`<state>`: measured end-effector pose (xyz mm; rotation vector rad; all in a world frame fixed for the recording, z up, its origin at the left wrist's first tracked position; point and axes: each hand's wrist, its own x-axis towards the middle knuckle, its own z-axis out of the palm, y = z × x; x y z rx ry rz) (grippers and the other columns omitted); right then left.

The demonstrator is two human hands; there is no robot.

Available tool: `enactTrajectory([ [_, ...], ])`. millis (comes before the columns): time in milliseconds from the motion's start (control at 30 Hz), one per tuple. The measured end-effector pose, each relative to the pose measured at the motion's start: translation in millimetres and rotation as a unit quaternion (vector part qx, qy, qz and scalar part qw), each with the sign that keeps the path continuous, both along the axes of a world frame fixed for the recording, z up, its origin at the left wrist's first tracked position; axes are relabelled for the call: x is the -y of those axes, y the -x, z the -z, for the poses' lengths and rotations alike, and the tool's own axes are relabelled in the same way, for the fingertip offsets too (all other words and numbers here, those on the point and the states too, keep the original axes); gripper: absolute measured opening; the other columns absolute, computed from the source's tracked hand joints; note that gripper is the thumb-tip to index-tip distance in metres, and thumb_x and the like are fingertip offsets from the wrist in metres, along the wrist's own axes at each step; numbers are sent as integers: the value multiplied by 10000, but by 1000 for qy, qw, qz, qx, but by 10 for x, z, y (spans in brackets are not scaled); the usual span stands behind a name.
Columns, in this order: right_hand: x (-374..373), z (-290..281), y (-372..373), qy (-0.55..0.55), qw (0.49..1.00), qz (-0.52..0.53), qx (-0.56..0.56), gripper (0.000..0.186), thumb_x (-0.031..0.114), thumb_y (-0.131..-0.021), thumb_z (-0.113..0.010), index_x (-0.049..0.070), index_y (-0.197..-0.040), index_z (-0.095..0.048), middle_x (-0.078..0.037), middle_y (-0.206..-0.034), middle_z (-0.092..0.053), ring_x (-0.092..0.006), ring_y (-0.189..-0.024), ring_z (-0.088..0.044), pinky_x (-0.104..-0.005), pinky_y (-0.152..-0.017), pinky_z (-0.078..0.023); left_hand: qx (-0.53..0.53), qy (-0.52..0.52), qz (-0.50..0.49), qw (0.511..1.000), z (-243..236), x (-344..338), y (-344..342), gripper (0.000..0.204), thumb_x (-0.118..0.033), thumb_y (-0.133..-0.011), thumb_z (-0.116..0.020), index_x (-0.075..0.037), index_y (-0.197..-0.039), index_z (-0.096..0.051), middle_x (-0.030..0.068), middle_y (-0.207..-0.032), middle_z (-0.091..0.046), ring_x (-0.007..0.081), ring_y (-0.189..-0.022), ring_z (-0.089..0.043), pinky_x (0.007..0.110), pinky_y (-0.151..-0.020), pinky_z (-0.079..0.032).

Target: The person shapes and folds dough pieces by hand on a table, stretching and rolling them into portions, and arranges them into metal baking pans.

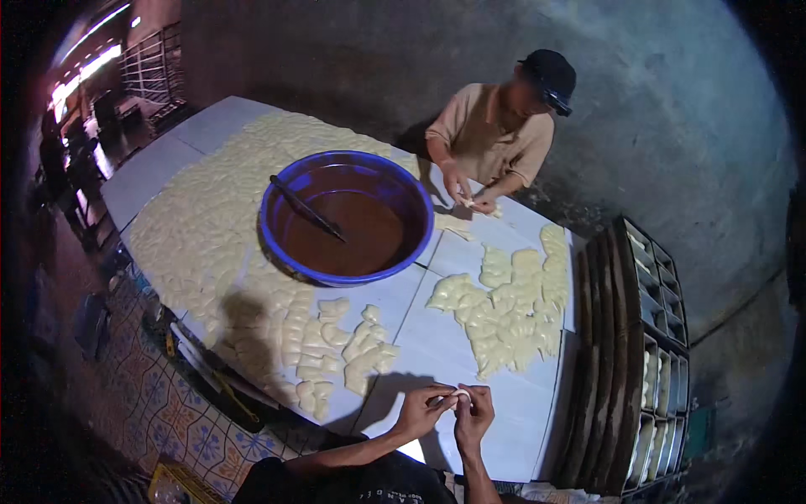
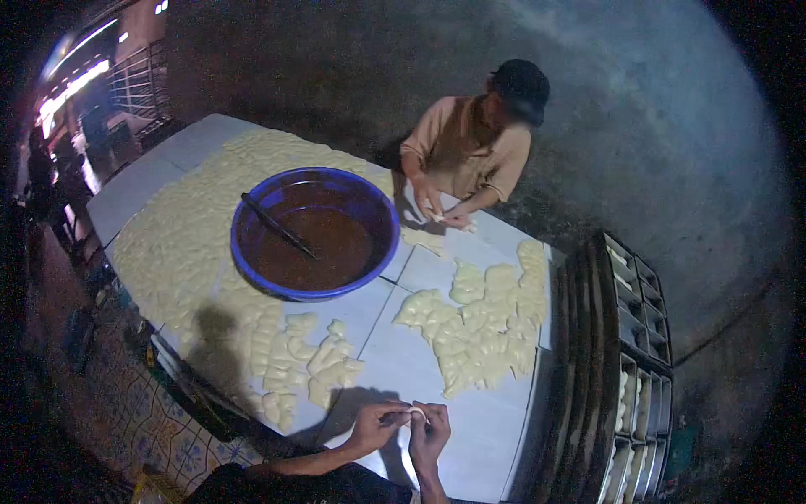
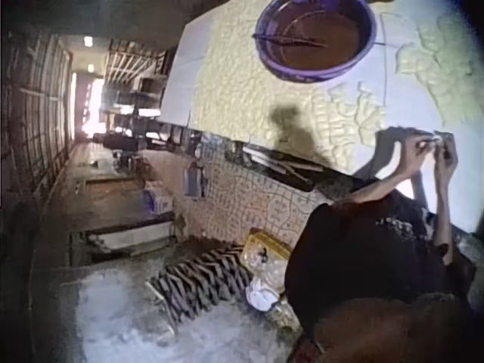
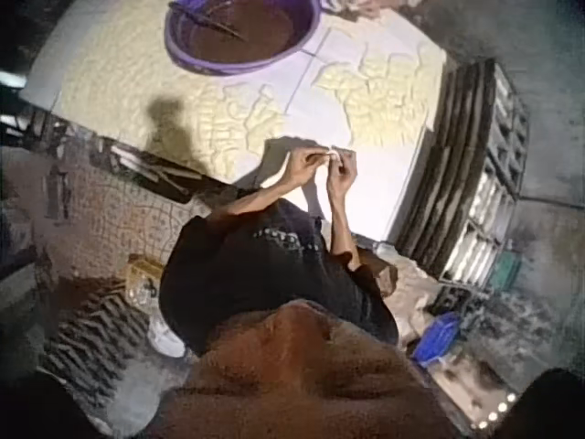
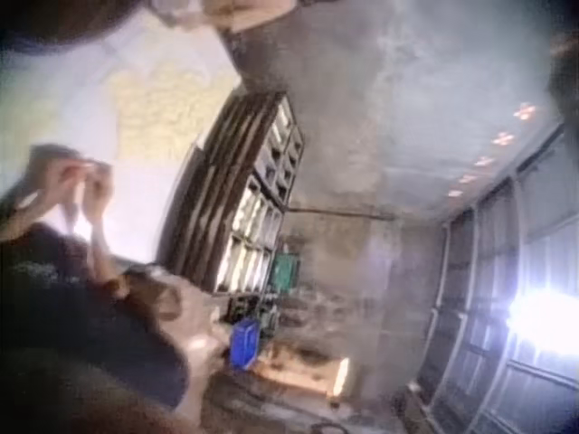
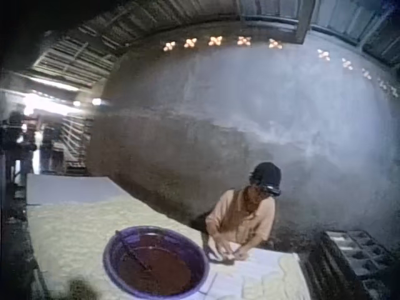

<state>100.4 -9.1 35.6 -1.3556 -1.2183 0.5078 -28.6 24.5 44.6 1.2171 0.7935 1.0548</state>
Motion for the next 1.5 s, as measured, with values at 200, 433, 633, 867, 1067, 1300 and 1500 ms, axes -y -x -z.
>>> enactTrajectory([
  [200,-279,-301,114,50,994,-101,-5,430,409,-958,-441,34,-1022,-642,-110,-1088,-511,-188,-1007,-497,-308,-788,-411,167,104,35,980,68,-98,120,150,-75,-859,-662,19,-971,-696,86,-908,-694,166,-862,-648,296,-759,-511],
  [433,-541,-24,94,108,946,-284,-109,949,781,-695,-585,68,-1306,-453,-86,-1323,-380,-235,-1173,-452,-411,-930,-418,576,318,315,684,-252,-510,412,1036,-764,-742,-528,74,-1340,-412,193,-1295,-511,317,-1213,-477,430,-1047,-353],
  [633,-697,-46,161,112,912,-245,-309,1134,848,-644,-512,133,-1479,-235,19,-1468,-229,-202,-1286,-321,-452,-944,-404,159,125,48,978,-569,-2564,766,917,-712,-895,-291,93,-1296,-472,237,-1154,-618,337,-1076,-591,459,-963,-435],
  [867,-680,281,128,88,906,-259,-324,653,562,-916,-465,196,-1436,-315,-56,-1452,-218,-285,-1235,-394,-422,-843,-499,-427,70,96,896,-212,-3556,1092,961,-709,-910,-137,110,-1256,-500,274,-1108,-619,418,-1067,-563,461,-954,-410],
  [1067,-766,168,163,135,879,-218,-402,689,470,-914,-522,112,-1453,-286,-63,-1443,-289,-263,-1212,-435,-379,-880,-479,-428,-18,-96,899,-812,-2606,819,919,-709,-915,-172,63,-1145,-612,244,-1030,-653,264,-943,-623,340,-853,-469],
  [1300,-873,205,283,264,800,-60,-535,244,161,-912,-617,-25,-1069,-593,-127,-1044,-596,-199,-951,-608,-321,-776,-541,53,300,55,951,-144,-1265,350,674,-542,-978,-337,15,-1338,-459,206,-1261,-532,267,-1161,-528,389,-942,-463],
  [1500,-487,136,275,84,994,-26,57,450,46,-839,-599,52,-1287,-561,-88,-1115,-487,-199,-964,-491,-276,-823,-421,-201,-9,44,979,-133,-707,177,530,-77,-907,-577,31,-1388,-382,84,-841,-546,87,-748,-507,248,-616,-432],
])
